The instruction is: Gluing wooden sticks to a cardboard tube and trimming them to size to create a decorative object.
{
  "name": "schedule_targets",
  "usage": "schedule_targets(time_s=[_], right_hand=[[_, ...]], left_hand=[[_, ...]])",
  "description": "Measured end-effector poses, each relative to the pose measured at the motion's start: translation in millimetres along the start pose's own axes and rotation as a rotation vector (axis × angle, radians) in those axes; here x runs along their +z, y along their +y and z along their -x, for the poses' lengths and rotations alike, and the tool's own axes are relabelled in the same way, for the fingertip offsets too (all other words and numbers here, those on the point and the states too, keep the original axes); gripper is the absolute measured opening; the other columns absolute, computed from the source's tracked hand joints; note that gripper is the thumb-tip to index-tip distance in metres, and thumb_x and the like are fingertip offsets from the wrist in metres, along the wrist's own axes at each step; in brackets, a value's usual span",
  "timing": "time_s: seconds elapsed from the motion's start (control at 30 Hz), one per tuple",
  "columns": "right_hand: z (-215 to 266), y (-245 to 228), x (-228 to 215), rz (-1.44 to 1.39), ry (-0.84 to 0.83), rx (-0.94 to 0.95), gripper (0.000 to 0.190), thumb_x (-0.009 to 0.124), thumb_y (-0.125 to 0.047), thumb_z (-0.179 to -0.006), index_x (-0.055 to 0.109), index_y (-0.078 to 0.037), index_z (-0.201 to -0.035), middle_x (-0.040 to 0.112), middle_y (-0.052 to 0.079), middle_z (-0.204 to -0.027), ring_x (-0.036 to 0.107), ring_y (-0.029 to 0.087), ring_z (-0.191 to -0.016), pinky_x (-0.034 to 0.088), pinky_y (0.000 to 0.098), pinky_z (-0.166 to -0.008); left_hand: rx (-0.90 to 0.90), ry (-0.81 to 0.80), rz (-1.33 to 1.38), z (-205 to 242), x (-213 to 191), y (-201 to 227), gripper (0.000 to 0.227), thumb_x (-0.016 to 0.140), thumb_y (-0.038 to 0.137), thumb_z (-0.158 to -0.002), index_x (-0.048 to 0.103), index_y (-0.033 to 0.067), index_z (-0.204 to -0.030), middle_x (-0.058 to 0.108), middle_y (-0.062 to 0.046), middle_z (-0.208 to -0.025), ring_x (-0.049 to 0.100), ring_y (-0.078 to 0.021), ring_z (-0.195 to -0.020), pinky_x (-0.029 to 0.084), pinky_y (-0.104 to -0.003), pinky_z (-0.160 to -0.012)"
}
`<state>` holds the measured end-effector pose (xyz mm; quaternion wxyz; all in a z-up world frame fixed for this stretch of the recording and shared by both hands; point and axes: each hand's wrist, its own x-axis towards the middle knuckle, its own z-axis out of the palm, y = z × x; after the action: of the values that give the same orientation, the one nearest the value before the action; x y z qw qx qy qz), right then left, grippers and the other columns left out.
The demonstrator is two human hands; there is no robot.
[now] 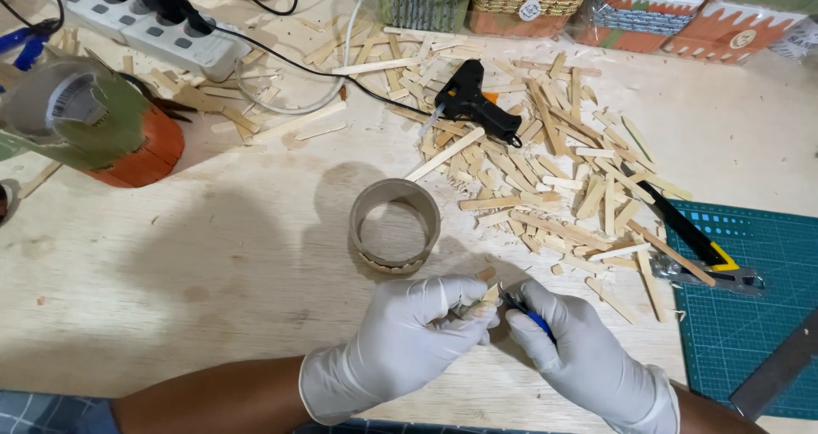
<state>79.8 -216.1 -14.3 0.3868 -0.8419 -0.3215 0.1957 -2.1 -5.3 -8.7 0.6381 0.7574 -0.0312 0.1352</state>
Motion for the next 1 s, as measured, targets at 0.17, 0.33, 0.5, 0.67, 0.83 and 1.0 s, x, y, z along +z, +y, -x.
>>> schedule_targets(time_s=[0.17, 0.33, 0.5, 0.67, 0.83, 1.0], right_hand=[[3, 14, 9, 0.071, 0.058, -0.061, 0.021, 0.055, -0.035, -0.099, 0.061, -0.016, -0.093, 0.074, -0.002, -0.076, 0.063, 0.017, -0.059, 0.053, 0.0279, -0.062], [3, 20, 16, 0.073, 0.111, -0.06, 0.015, 0.058, -0.03, -0.098, 0.062, -0.016, -0.096, 0.073, -0.002, -0.074, 0.063, 0.015, -0.057, 0.053, 0.0269, -0.062], [5, 28, 18, 0.099, 0.144, 0.0, 0.028, 0.058, -0.04, -0.096, 0.067, -0.017, -0.11, 0.073, -0.001, -0.068, 0.053, 0.018, -0.055, 0.053, 0.0287, -0.061], [-2, 16, 4, -0.536, 0.13, 0.064, 0.032, 0.054, -0.031, -0.103, 0.06, -0.007, -0.083, 0.056, 0.006, -0.065, 0.048, 0.016, -0.059, 0.046, 0.0302, -0.058], [-4, -3, -7, -0.692, 0.144, 0.081, 0.029, 0.066, -0.027, -0.096, 0.066, -0.002, -0.112, 0.064, 0.009, -0.077, 0.056, 0.019, -0.068, 0.049, 0.0344, -0.071], [0, 7, 3, -0.761, 0.194, 0.116, 0.018, 0.08, -0.01, -0.085, 0.075, -0.002, -0.1, 0.079, 0.008, -0.094, 0.073, 0.018, -0.087, 0.063, 0.0341, -0.084]], left_hand=[[-0.071, -0.05, 0.035, -2, 0, 8, 0.007, 0.076, 0.006, -0.089, 0.073, 0.0108, -0.089, 0.054, 0.009, -0.076, 0.046, -0.0023, -0.071, 0.045, -0.018, -0.063], [-0.062, -0.012, 0.006, 0, 2, -2, 0.012, 0.08, 0.008, -0.085, 0.078, 0.0099, -0.097, 0.065, 0.008, -0.079, 0.054, -0.0008, -0.074, 0.051, -0.017, -0.069], [-0.038, -0.011, 0.039, 0, 2, -8, 0.015, 0.08, 0.006, -0.084, 0.078, 0.0068, -0.099, 0.069, 0.005, -0.082, 0.058, -0.002, -0.074, 0.054, -0.018, -0.07], [-0.131, -0.04, 0.154, -4, 2, 1, 0.009, 0.077, 0.0, -0.083, 0.074, 0.0071, -0.088, 0.069, -0.002, -0.07, 0.064, -0.0053, -0.062, 0.055, -0.018, -0.057], [-0.002, 0.023, 0.095, -3, 2, -9, 0.02, 0.086, 0.003, -0.079, 0.077, 0.0052, -0.097, 0.072, 0.0, -0.081, 0.061, -0.0037, -0.073, 0.058, -0.018, -0.066], [0.384, -0.022, -0.192, -5, -5, -6, 0.02, 0.076, 0.003, -0.089, 0.073, 0.0012, -0.109, 0.077, -0.011, -0.102, 0.075, -0.0192, -0.083, 0.061, -0.03, -0.077]])
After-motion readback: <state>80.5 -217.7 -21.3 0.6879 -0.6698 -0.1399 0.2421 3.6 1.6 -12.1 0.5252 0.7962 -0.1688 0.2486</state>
